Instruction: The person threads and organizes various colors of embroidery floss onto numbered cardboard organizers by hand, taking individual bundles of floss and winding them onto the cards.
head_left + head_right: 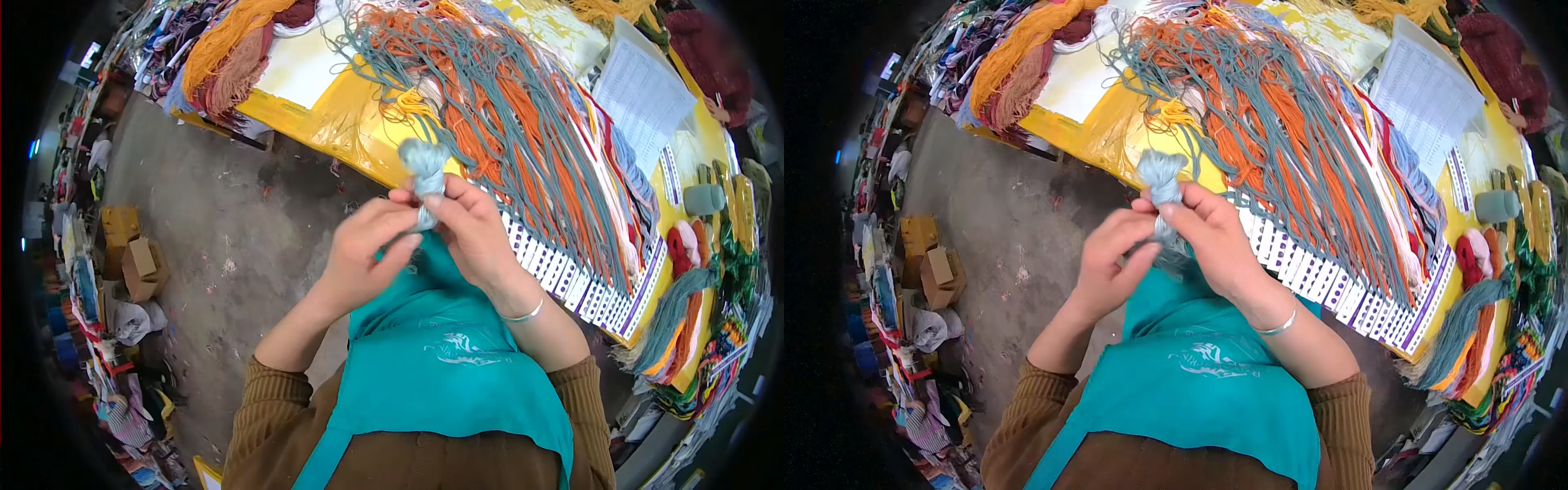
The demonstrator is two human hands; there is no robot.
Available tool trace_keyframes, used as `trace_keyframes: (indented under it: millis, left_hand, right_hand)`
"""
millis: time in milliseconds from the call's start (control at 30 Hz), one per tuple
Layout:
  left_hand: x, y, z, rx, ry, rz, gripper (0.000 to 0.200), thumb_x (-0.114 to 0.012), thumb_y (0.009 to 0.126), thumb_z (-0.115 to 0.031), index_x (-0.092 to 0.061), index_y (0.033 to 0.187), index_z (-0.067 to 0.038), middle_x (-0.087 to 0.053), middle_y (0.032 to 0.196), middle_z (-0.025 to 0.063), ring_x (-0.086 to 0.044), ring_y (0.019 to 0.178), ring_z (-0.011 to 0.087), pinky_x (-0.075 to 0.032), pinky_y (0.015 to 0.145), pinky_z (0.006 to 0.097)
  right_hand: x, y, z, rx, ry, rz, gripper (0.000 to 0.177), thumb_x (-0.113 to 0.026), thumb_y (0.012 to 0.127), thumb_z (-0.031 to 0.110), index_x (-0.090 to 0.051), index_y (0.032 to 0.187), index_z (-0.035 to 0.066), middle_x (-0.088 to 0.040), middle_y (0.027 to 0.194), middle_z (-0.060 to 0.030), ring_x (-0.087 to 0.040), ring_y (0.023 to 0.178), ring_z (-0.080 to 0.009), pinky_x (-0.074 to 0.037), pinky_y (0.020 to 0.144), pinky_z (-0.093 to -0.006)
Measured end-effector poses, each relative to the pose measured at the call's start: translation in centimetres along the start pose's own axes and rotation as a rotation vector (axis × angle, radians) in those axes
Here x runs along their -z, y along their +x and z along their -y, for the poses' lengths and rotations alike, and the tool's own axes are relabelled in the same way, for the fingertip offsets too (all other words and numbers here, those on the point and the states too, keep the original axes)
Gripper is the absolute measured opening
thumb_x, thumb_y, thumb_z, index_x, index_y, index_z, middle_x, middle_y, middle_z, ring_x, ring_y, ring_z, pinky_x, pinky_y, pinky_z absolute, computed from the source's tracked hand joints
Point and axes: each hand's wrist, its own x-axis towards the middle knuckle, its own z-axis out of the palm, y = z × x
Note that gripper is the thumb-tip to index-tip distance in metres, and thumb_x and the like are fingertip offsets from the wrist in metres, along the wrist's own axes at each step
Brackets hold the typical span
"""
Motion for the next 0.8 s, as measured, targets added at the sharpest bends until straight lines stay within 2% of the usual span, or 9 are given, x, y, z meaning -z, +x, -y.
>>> trace_keyframes:
  millis: [100, 167, 233, 333, 400, 533, 633, 733, 800]
  left_hand:
    - [0.8, 0.4, -0.1, -0.055, 0.067, -0.147, 0.027, -0.066, 0.081, 0.002, -0.064, 0.108, -0.002, -0.064, 0.098, 0.0113, -0.063, 0.087, 0.0252, -0.05, 0.079, 0.0335]
    - [1.0, 0.9, -0.2, -0.03, -0.01, -0.215, 0.027, -0.066, 0.08, 0.002, -0.064, 0.108, -0.002, -0.064, 0.097, 0.0107, -0.063, 0.085, 0.0247, -0.05, 0.078, 0.0332]
    - [1.3, 2.1, -1.3, -0.001, -0.065, -0.128, 0.031, -0.064, 0.081, 0.001, -0.064, 0.113, -0.001, -0.063, 0.103, 0.0122, -0.062, 0.093, 0.0244, -0.05, 0.082, 0.0328]
    - [1.1, 3.4, -1.7, -0.013, -0.094, -0.002, 0.034, -0.062, 0.083, 0.002, -0.063, 0.117, -0.001, -0.061, 0.109, 0.0122, -0.06, 0.099, 0.0223, -0.049, 0.085, 0.0316]
    - [0.5, 3.5, -1.4, 0.036, -0.246, 0.07, 0.037, -0.06, 0.084, 0.004, -0.062, 0.121, -0.001, -0.059, 0.114, 0.0107, -0.058, 0.102, 0.0187, -0.048, 0.087, 0.0292]
    - [-0.5, 3.7, -1.3, 0.007, -0.281, 0.065, 0.035, -0.063, 0.081, 0.0, -0.064, 0.116, -0.003, -0.062, 0.11, 0.0132, -0.061, 0.102, 0.0261, -0.049, 0.088, 0.0348]
    - [-0.3, 3.8, -1.3, -0.022, -0.24, 0.109, 0.033, -0.062, 0.08, 0.0, -0.065, 0.113, -0.003, -0.062, 0.108, 0.0131, -0.062, 0.1, 0.0267, -0.05, 0.087, 0.0352]
    - [-0.2, 4.0, -1.4, -0.034, -0.166, 0.111, 0.03, -0.061, 0.079, 0.002, -0.066, 0.108, -0.002, -0.064, 0.103, 0.0122, -0.063, 0.095, 0.0246, -0.051, 0.084, 0.0335]
    - [-0.2, 4.1, -1.5, -0.029, -0.1, 0.083, 0.03, -0.06, 0.078, 0.005, -0.067, 0.106, -0.001, -0.065, 0.101, 0.0099, -0.064, 0.092, 0.0195, -0.051, 0.081, 0.03]
  right_hand:
    - [0.5, -0.4, -0.2, 0.008, 0.046, 0.007, 0.028, -0.05, 0.1, 0.016, -0.058, 0.118, -0.003, -0.067, 0.111, -0.0139, -0.064, 0.104, -0.0181, -0.049, 0.091, -0.0311]
    - [0.4, -0.8, -0.3, 0.019, 0.084, 0.016, 0.029, -0.047, 0.102, 0.02, -0.058, 0.116, -0.002, -0.066, 0.094, -0.0097, -0.063, 0.082, -0.0161, -0.05, 0.075, -0.0289]
    - [1.6, -1.1, -0.7, 0.007, 0.172, 0.104, 0.032, -0.043, 0.104, 0.025, -0.059, 0.111, -0.001, -0.063, 0.081, -0.0073, -0.057, 0.064, -0.0138, -0.048, 0.061, -0.027]
    - [2.3, -1.8, -0.8, -0.102, 0.503, 0.274, 0.041, -0.034, 0.105, 0.034, -0.058, 0.098, 0.002, -0.05, 0.064, -0.0034, -0.039, 0.048, -0.01, -0.036, 0.046, -0.0242]
    - [2.3, -2.2, -1.1, -0.187, 0.655, 0.284, 0.044, -0.029, 0.106, 0.036, -0.056, 0.091, 0.004, -0.045, 0.061, -0.0026, -0.035, 0.045, -0.0091, -0.032, 0.042, -0.0233]
    - [2.3, -2.8, -2.2, -0.266, 0.78, 0.341, 0.047, -0.028, 0.105, 0.039, -0.053, 0.084, 0.005, -0.041, 0.058, -0.002, -0.035, 0.044, -0.0092, -0.03, 0.04, -0.0224]
    - [2.9, -2.7, -3.1, -0.265, 0.839, 0.46, 0.046, -0.029, 0.104, 0.04, -0.051, 0.081, 0.006, -0.042, 0.058, -0.0027, -0.034, 0.043, -0.0091, -0.029, 0.038, -0.023]
    - [2.7, -2.7, -3.4, -0.272, 0.831, 0.456, 0.042, -0.033, 0.103, 0.037, -0.055, 0.086, 0.005, -0.05, 0.062, -0.0056, -0.041, 0.045, -0.011, -0.034, 0.041, -0.0238]
    - [0.9, -2.9, -2.5, -0.134, 0.383, 0.053, 0.037, -0.038, 0.102, 0.034, -0.058, 0.093, 0.004, -0.057, 0.07, -0.008, -0.05, 0.055, -0.0138, -0.041, 0.049, -0.0253]
